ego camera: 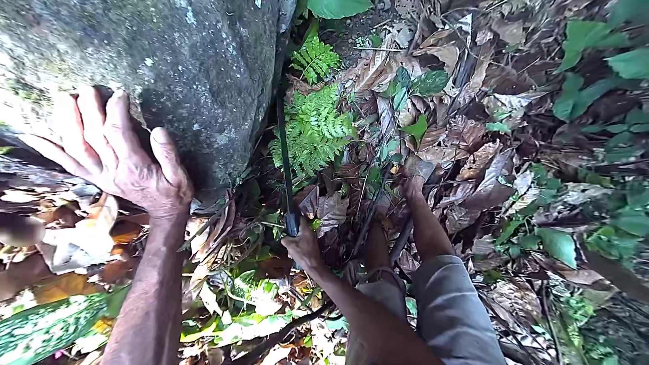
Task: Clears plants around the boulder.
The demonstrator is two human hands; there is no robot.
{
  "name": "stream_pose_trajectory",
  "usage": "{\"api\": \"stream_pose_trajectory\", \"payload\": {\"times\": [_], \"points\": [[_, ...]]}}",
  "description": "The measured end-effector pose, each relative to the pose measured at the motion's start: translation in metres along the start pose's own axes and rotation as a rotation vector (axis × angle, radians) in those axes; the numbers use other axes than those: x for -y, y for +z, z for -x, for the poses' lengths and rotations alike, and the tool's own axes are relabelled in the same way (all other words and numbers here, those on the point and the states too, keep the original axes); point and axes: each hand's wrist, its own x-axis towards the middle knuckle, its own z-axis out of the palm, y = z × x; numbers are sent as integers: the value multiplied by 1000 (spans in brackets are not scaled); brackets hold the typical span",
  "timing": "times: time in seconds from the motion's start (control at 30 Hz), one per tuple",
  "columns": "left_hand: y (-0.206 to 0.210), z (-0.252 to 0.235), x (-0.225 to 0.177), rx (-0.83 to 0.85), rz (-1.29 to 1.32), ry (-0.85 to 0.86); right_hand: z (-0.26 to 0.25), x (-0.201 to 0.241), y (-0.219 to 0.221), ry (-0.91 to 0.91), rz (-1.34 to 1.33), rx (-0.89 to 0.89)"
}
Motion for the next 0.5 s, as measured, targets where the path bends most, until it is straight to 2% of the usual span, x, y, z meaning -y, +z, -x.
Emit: {"api": "stream_pose_trajectory", "payload": {"times": [0.1,0.2,0.27,0.33,0.43,0.5], "points": [[-1,-1,-2,-12,26,-5,-16,-22,-15,-12,269,-55],[3,-3,-3,-90,11,32,-38,-57,-42,-15,409,-14],[4,-3,-2,-95,0,41,-61,-92,-71,-23,429,-51],[4,-2,-1,-102,2,53,-67,-126,-99,61,380,-134],[3,-3,0,-108,16,59,-44,-151,-132,274,261,-256],[4,-3,-1,-112,29,51,-31,-161,-152,305,271,-273]]}}
